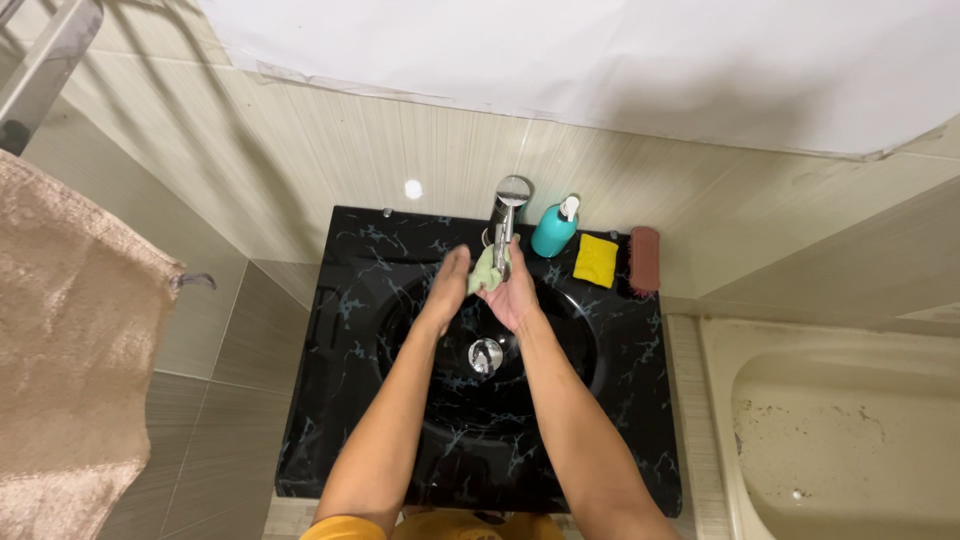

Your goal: The person cleans a bathroom sink and faucet by wiping them with a cloth while rearranging items on the countertop, hangs the cloth on a towel rack, and unfolds a towel.

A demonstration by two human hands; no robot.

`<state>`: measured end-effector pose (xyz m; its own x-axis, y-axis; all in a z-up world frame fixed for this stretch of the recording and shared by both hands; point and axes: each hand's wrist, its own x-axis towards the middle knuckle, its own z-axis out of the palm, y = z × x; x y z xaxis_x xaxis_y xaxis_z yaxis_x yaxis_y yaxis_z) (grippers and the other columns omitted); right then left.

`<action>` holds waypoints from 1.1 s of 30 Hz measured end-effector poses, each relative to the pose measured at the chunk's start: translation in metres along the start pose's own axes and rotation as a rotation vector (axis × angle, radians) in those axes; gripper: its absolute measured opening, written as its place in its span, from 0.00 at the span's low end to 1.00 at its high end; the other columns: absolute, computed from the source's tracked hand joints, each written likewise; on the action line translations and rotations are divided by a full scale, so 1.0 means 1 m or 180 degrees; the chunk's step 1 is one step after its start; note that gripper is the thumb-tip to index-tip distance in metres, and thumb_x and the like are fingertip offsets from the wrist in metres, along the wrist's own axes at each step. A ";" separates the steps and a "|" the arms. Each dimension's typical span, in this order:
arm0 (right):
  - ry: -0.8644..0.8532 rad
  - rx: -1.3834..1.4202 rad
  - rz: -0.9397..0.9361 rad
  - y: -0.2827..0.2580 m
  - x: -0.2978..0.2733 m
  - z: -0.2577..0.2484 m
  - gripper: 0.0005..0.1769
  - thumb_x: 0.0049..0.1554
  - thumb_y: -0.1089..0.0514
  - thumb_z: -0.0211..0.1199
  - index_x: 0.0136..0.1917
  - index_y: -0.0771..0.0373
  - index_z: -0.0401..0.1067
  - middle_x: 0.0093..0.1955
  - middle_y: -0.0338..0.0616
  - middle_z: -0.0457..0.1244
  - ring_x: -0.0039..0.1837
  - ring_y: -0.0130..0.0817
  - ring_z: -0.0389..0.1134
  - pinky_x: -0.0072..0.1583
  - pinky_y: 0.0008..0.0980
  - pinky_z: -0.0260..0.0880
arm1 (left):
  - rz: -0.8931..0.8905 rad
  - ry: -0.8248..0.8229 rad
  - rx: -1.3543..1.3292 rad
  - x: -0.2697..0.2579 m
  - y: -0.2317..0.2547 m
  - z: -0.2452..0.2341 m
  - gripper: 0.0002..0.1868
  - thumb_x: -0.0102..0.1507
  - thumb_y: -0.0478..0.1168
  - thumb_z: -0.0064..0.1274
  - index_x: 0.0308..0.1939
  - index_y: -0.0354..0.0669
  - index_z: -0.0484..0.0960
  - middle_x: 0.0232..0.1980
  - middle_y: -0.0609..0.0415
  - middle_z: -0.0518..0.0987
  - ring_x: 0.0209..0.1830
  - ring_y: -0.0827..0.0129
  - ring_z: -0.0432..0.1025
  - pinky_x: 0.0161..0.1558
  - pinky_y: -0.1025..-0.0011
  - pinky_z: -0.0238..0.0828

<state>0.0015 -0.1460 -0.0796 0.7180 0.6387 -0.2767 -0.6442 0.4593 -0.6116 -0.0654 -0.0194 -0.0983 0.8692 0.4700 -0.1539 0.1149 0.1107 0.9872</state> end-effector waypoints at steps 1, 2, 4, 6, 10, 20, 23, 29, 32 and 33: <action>0.0000 0.0002 -0.0012 0.002 0.001 -0.003 0.28 0.65 0.29 0.49 0.53 0.55 0.69 0.44 0.39 0.65 0.46 0.34 0.68 0.49 0.37 0.70 | -0.0180 -0.0287 -0.0374 -0.003 0.002 0.003 0.31 0.73 0.60 0.39 0.69 0.41 0.70 0.67 0.51 0.74 0.68 0.65 0.67 0.67 0.68 0.59; 0.0176 0.0034 0.0110 0.005 0.002 -0.004 0.29 0.64 0.28 0.49 0.53 0.55 0.69 0.45 0.40 0.66 0.46 0.34 0.68 0.50 0.36 0.69 | -0.0174 -0.0297 -0.0371 -0.009 0.006 0.004 0.31 0.73 0.60 0.39 0.69 0.41 0.70 0.67 0.51 0.74 0.68 0.65 0.67 0.67 0.68 0.59; 0.0351 0.0050 0.0226 0.009 -0.001 -0.011 0.30 0.62 0.28 0.49 0.53 0.55 0.70 0.46 0.41 0.66 0.46 0.34 0.68 0.51 0.36 0.69 | -0.1196 -0.0772 -0.0587 -0.027 0.017 0.003 0.31 0.70 0.64 0.35 0.63 0.48 0.76 0.53 0.55 0.79 0.49 0.70 0.70 0.52 0.68 0.69; 0.0436 0.0048 0.0309 0.010 -0.005 -0.010 0.32 0.61 0.27 0.48 0.55 0.57 0.70 0.46 0.41 0.65 0.45 0.33 0.66 0.48 0.34 0.69 | -0.1187 -0.0824 -0.0420 -0.042 0.027 -0.003 0.30 0.71 0.64 0.39 0.60 0.45 0.77 0.48 0.55 0.78 0.44 0.70 0.68 0.46 0.69 0.66; 0.0719 -0.0343 0.0932 0.015 -0.043 -0.003 0.35 0.61 0.26 0.46 0.57 0.59 0.68 0.45 0.42 0.63 0.43 0.31 0.64 0.43 0.31 0.67 | -0.1169 -0.1083 0.0879 -0.050 0.039 -0.031 0.22 0.63 0.56 0.59 0.51 0.46 0.80 0.42 0.57 0.81 0.39 0.74 0.72 0.40 0.70 0.68; 0.0731 -0.2930 -0.0080 -0.044 -0.088 0.019 0.14 0.62 0.55 0.58 0.60 0.58 0.67 0.48 0.39 0.68 0.39 0.22 0.64 0.39 0.22 0.65 | -0.0682 -0.1326 -0.0336 -0.058 0.064 -0.038 0.14 0.65 0.43 0.60 0.46 0.39 0.74 0.43 0.53 0.80 0.38 0.71 0.74 0.38 0.73 0.74; 0.0583 -0.2906 -0.0701 -0.049 -0.062 0.010 0.13 0.63 0.57 0.59 0.61 0.59 0.67 0.48 0.39 0.68 0.39 0.22 0.63 0.37 0.22 0.62 | 0.0271 -0.0684 -0.0091 -0.026 0.064 -0.020 0.13 0.64 0.39 0.62 0.49 0.41 0.78 0.43 0.58 0.77 0.40 0.76 0.70 0.40 0.79 0.69; 0.1107 -0.2604 -0.0469 -0.030 -0.042 -0.037 0.13 0.63 0.58 0.59 0.61 0.61 0.68 0.46 0.40 0.66 0.39 0.24 0.62 0.35 0.26 0.56 | 0.0949 -0.0084 0.0266 -0.014 0.033 0.019 0.12 0.60 0.37 0.66 0.43 0.38 0.80 0.36 0.59 0.80 0.36 0.79 0.71 0.39 0.78 0.71; 0.0976 -0.2722 -0.0995 -0.022 -0.039 -0.044 0.13 0.64 0.60 0.60 0.61 0.64 0.70 0.48 0.42 0.68 0.44 0.25 0.66 0.42 0.27 0.63 | 0.0757 0.0077 -0.0267 -0.017 0.015 0.018 0.08 0.63 0.38 0.63 0.43 0.40 0.83 0.36 0.59 0.81 0.35 0.79 0.71 0.38 0.76 0.71; 0.0694 -0.2935 -0.1679 -0.026 -0.034 -0.039 0.12 0.63 0.62 0.61 0.61 0.65 0.71 0.51 0.42 0.70 0.49 0.24 0.69 0.49 0.26 0.70 | 0.0490 0.0312 -0.0053 -0.014 0.014 0.011 0.09 0.63 0.40 0.63 0.43 0.41 0.84 0.36 0.58 0.83 0.34 0.78 0.72 0.37 0.75 0.72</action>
<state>0.0037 -0.2038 -0.0831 0.9366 0.3313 0.1142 0.1400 -0.0552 -0.9886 -0.0701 -0.0344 -0.0821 0.8248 0.5654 -0.0051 -0.0248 0.0450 0.9987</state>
